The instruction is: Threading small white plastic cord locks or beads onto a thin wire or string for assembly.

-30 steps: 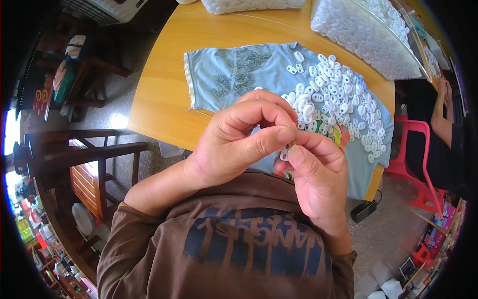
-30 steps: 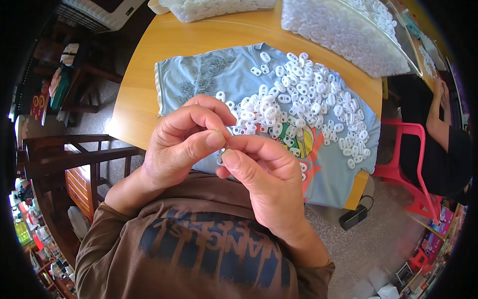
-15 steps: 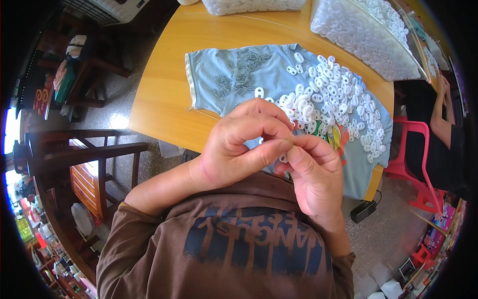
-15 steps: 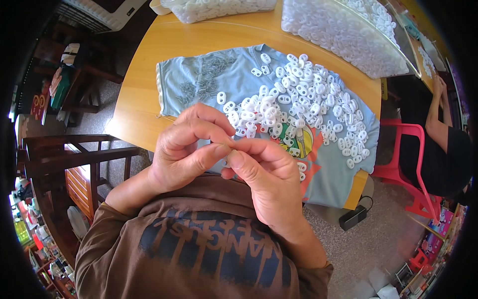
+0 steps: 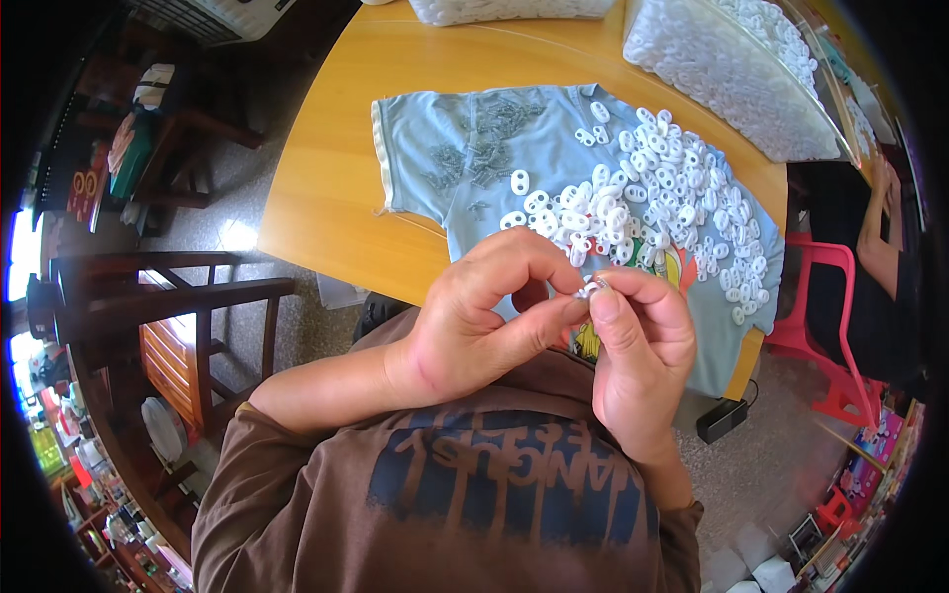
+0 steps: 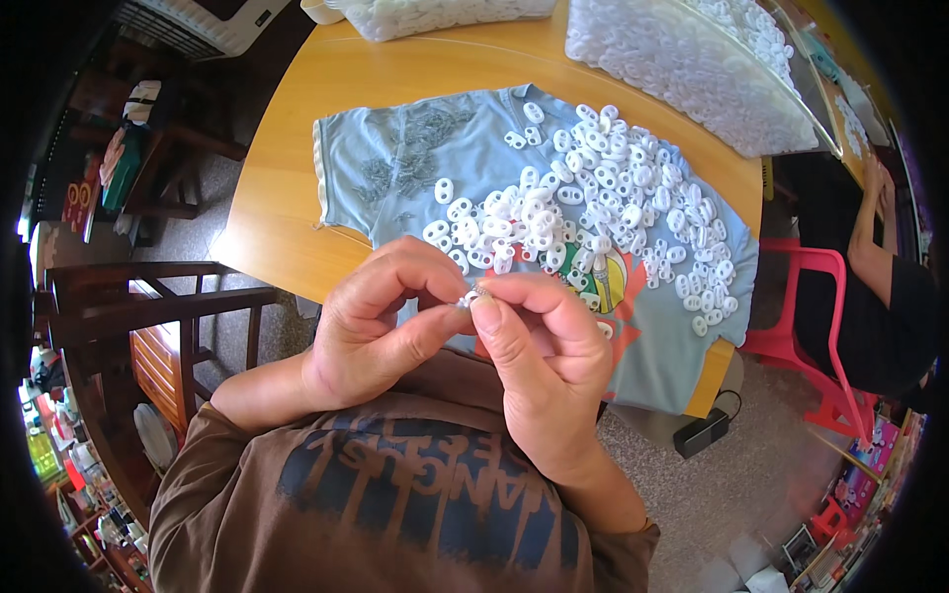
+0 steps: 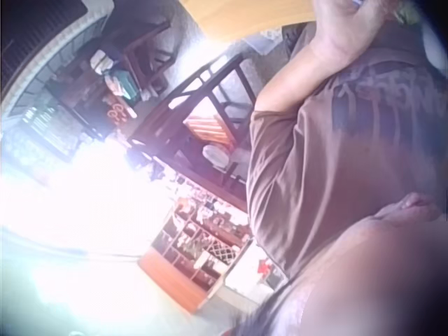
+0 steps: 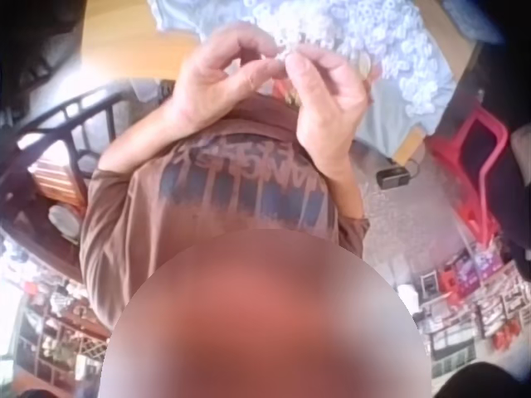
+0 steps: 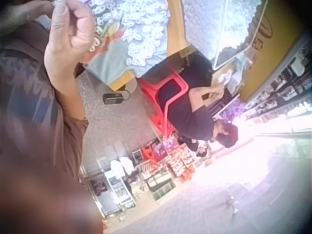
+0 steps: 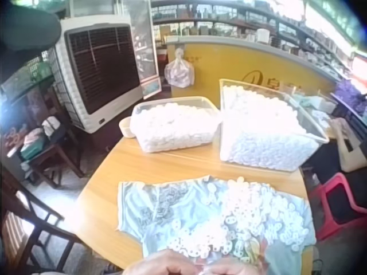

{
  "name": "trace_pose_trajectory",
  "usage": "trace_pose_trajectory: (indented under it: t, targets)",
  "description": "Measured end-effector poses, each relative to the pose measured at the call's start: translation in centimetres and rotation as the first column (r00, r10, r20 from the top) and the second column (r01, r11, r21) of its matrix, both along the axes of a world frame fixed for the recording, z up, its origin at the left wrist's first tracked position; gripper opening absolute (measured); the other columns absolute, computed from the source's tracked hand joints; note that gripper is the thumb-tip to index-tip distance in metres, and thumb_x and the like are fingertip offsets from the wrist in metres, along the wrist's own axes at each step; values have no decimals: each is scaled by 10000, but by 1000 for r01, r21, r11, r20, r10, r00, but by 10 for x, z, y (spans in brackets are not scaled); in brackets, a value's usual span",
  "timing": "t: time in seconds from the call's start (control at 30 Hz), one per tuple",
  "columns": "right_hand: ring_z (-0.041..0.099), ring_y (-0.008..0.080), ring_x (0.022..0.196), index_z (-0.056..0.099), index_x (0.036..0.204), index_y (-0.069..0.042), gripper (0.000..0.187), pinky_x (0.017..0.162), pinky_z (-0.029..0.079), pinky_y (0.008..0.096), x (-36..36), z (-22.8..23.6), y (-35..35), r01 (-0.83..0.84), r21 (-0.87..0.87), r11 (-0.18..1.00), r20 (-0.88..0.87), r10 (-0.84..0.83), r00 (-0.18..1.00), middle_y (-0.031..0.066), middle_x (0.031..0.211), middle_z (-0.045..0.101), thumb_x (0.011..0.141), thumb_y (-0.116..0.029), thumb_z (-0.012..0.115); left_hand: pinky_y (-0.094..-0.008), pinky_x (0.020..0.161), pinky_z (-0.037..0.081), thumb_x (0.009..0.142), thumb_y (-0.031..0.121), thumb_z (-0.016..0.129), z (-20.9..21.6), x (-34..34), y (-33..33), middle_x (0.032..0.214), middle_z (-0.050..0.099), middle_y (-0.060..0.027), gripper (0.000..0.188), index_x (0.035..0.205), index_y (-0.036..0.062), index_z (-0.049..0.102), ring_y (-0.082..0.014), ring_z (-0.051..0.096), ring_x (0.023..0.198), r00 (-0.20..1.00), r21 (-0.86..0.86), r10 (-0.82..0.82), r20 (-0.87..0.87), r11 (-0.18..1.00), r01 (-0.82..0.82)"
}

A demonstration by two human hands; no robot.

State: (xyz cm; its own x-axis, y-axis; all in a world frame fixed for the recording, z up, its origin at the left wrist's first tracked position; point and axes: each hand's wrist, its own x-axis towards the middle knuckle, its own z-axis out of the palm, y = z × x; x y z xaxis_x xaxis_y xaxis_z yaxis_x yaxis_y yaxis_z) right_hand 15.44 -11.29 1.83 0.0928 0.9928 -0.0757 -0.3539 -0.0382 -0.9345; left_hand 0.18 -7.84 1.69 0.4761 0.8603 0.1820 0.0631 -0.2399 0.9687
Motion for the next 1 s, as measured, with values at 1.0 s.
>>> trace_pose_trajectory:
  t: [1.0]
  targets:
    - [515,136,703,532,842,7,106,674,408,269,4,-5,-2,-74,111,991,111,61,992,82,763,543,812,-88,496,-167,452,387,793,-65,525,11,0,-5,858,561,-60,130,901,6,542,-51,497,531,919,-601,193,345,797,59]
